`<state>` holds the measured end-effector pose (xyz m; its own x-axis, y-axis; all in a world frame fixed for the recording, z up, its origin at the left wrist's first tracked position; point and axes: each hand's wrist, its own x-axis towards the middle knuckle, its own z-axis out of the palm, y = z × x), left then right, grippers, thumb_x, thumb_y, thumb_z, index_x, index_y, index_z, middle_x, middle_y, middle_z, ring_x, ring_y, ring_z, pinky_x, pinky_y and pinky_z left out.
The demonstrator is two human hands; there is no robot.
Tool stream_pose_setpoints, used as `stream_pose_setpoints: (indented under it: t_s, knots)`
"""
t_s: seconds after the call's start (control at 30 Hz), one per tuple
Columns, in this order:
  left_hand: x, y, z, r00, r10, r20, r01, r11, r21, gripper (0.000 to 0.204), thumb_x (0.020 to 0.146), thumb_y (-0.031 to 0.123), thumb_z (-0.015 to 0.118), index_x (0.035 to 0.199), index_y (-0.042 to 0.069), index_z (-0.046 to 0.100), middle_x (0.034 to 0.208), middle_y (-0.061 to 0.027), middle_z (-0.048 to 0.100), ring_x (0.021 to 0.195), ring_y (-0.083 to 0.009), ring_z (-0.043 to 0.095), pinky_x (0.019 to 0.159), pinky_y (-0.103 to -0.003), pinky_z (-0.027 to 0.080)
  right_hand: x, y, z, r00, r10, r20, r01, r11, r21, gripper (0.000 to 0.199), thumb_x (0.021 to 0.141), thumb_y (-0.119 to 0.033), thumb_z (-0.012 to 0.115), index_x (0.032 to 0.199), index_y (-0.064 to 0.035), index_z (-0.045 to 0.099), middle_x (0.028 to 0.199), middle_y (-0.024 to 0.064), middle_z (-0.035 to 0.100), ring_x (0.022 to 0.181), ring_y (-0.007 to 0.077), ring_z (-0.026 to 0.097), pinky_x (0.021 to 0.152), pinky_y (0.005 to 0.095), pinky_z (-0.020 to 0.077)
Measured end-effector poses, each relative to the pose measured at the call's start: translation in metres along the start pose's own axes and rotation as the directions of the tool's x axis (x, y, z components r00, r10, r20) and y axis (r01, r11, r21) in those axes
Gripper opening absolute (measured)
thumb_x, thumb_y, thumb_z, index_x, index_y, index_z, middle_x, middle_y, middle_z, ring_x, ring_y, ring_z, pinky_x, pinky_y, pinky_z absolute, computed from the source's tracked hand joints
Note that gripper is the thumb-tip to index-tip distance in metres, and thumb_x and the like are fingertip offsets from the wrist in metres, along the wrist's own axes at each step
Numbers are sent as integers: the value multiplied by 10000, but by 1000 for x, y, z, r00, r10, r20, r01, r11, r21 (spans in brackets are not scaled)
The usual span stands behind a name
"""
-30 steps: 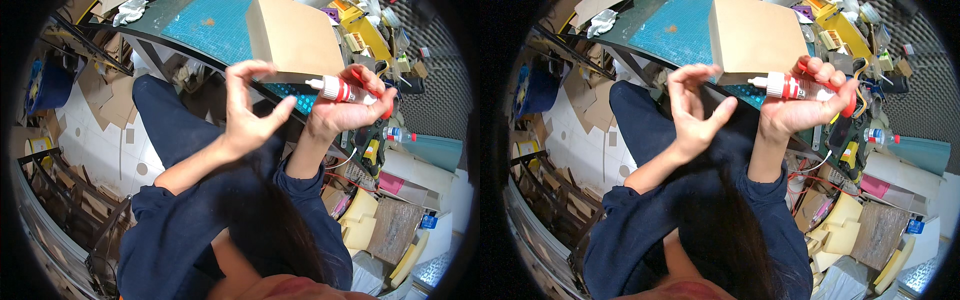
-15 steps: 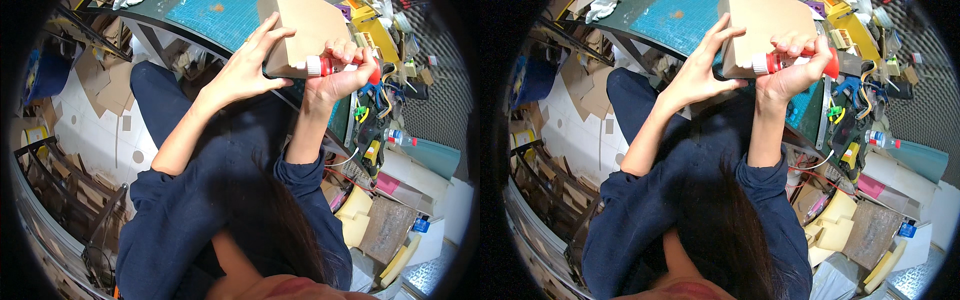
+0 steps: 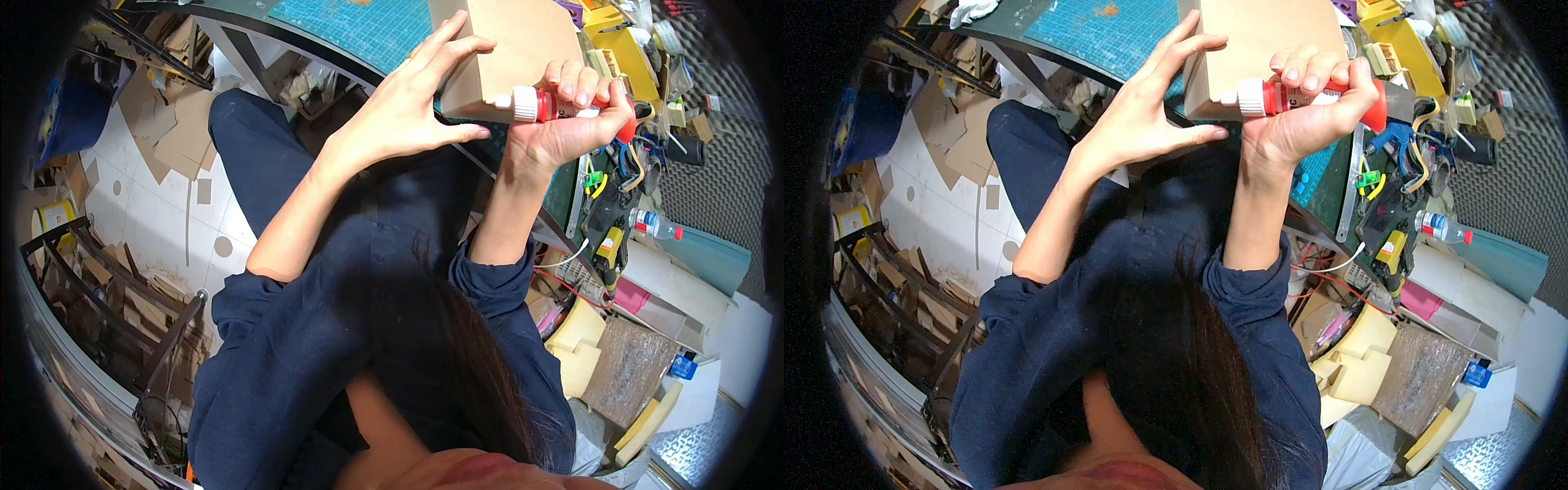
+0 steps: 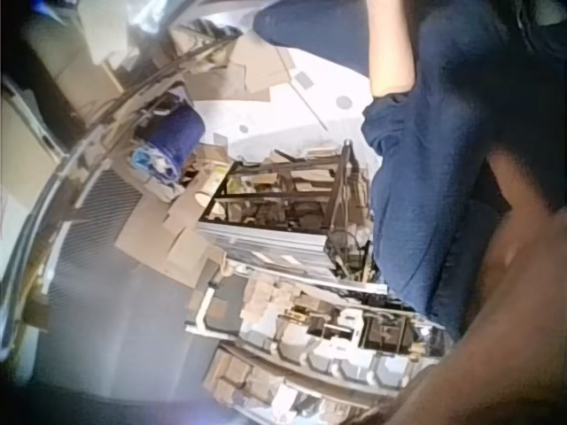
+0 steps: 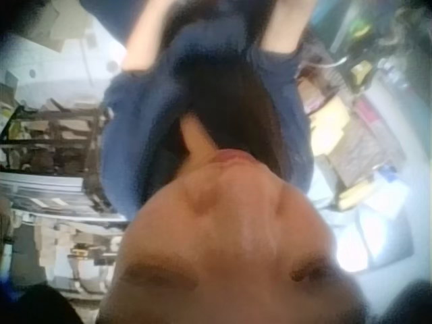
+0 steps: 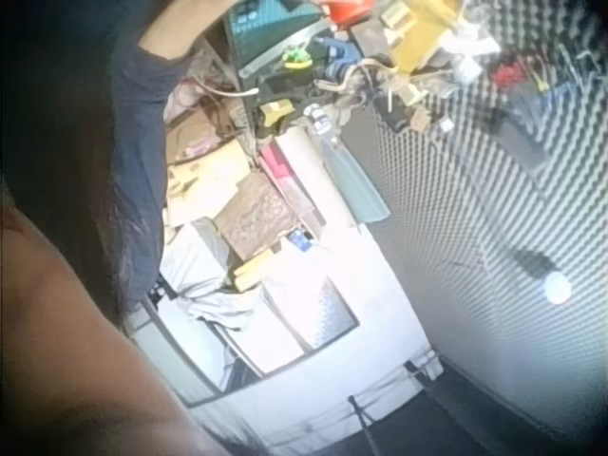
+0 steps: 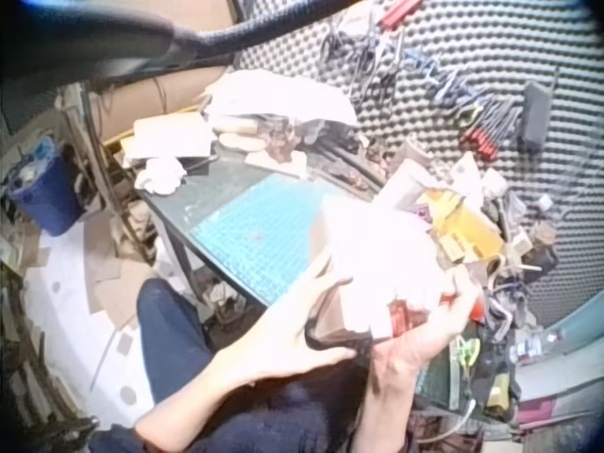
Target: The person picks up a flat cardboard piece and folds it into a box shape. They apply glue to the edges and press the flaps together to form the box. The person then picks up a smaller cardboard piece and attaches it to the box.
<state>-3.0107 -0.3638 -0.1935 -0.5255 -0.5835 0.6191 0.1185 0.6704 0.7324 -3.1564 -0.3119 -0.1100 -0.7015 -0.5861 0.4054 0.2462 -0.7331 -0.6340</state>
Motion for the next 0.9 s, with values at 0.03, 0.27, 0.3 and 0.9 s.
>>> stream_pose_setpoints:
  t_s: [0.03, 0.27, 0.3, 0.9]
  knots:
    - [0, 0, 0, 1000, 13, -10, -13, 1000, -5, 953, 720, 339, 908, 1525, 213, 414, 1656, -228, 252, 1512, -413, 300, 1202, -495, 356, 0, 0, 0, 1000, 1, -4, -1, 1000, 2, 316, 1010, -217, 431, 699, -165, 428, 529, -52, 414, 465, 83, 383, 524, 282, 436]
    - [9, 2, -12, 993, 8, 121, 1, 997, -77, 921, 768, 315, 873, 1513, 47, 403, 1615, -340, 233, 1523, -471, 222, 1228, -507, 248, 1, -2, 1, 1000, 22, -17, -22, 1000, -16, 321, 1005, -220, 455, 690, -169, 423, 532, -55, 410, 476, 81, 408, 531, 279, 445]
    - [9, 4, -13, 991, -5, 132, 14, 997, -71, 923, 769, 319, 872, 1516, 48, 401, 1615, -337, 235, 1524, -469, 223, 1228, -506, 247, 0, -2, 3, 999, 20, -41, -21, 1000, -20, 322, 1005, -220, 457, 689, -170, 423, 535, -56, 410, 481, 80, 414, 534, 279, 450]
    - [8, 4, -15, 989, -29, 148, 41, 996, -77, 928, 774, 322, 861, 1533, 64, 392, 1609, -321, 268, 1530, -456, 222, 1232, -499, 243, 0, 1, -13, 999, 32, -40, -30, 999, 35, 316, 995, -287, 514, 711, -162, 456, 552, -8, 482, 519, 154, 508, 598, 360, 520]
